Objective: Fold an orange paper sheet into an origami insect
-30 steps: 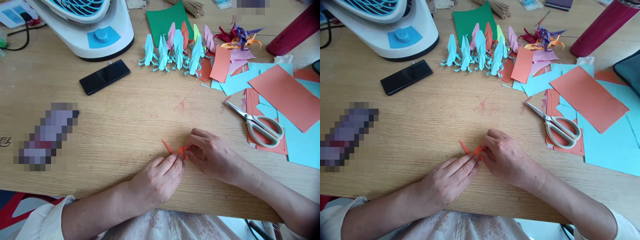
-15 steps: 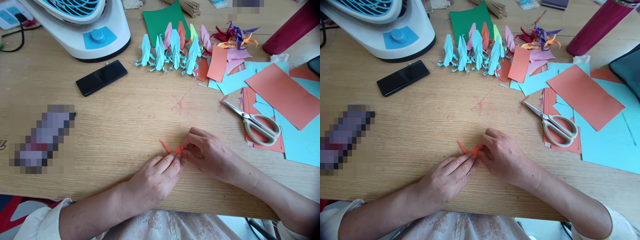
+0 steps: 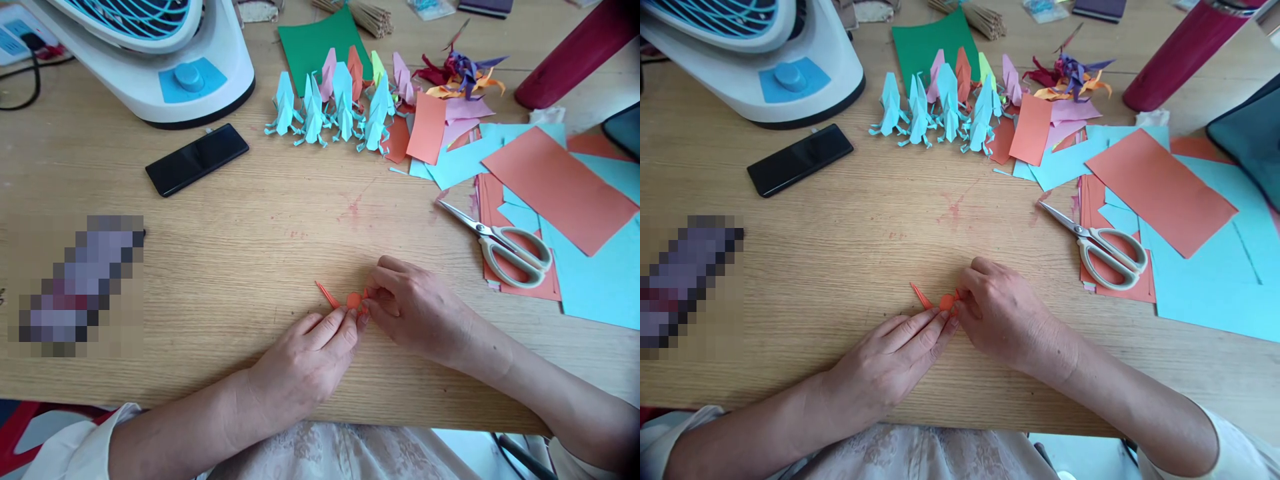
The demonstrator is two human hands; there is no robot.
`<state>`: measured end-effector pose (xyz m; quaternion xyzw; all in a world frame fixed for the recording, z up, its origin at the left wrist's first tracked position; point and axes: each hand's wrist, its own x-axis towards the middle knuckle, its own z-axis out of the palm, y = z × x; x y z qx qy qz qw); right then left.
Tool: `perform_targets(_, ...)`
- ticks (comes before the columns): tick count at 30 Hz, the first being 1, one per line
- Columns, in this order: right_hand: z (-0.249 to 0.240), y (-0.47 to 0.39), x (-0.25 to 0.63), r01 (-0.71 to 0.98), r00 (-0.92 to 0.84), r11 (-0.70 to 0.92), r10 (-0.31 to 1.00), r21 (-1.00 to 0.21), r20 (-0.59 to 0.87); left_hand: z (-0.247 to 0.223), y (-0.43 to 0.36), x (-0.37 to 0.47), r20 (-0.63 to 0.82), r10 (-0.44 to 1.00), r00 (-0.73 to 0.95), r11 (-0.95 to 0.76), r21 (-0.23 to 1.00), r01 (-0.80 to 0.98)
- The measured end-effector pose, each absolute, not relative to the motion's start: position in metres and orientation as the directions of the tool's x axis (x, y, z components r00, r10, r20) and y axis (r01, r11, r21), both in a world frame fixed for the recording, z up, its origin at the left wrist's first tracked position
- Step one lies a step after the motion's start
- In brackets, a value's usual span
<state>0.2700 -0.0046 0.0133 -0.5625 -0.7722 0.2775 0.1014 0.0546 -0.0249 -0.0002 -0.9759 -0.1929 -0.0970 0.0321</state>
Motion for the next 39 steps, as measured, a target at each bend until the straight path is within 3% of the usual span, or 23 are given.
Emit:
perform_targets(6, 0.011, -0.005, 0.274, 0.742, -0.361, 0.233, 0.929, -0.628, -0.081, 0.003, -0.022, 0.058, 0.187, 0.386, 0.903, -0.92, 0.005, 0.392)
perform_targets(9, 0.009, -0.004, 0.282, 0.612, -0.503, 0.381, 0.864, -0.693, 0.031, 0.004, -0.021, 0.058, 0.182, 0.388, 0.904, -0.92, 0.013, 0.392)
perform_targets(13, 0.007, -0.001, 0.289, 0.516, -0.651, 0.521, 0.754, -0.68, 0.083, 0.003, -0.021, 0.056, 0.171, 0.386, 0.906, -0.92, 0.003, 0.391)
perform_targets(19, 0.01, 0.006, 0.281, 0.626, -0.561, 0.39, 0.827, -0.676, -0.042, 0.003, -0.019, 0.055, 0.163, 0.363, 0.917, -0.929, -0.005, 0.369)
perform_targets(30, 0.012, 0.007, 0.27, 0.744, -0.411, 0.25, 0.903, -0.62, -0.129, 0.001, -0.021, 0.053, 0.123, 0.363, 0.924, -0.93, -0.008, 0.367)
perform_targets(39, 0.013, 0.006, 0.288, 0.604, -0.438, 0.312, 0.899, -0.734, 0.022, 0.008, -0.014, 0.056, 0.065, 0.402, 0.913, -0.912, 0.118, 0.393)
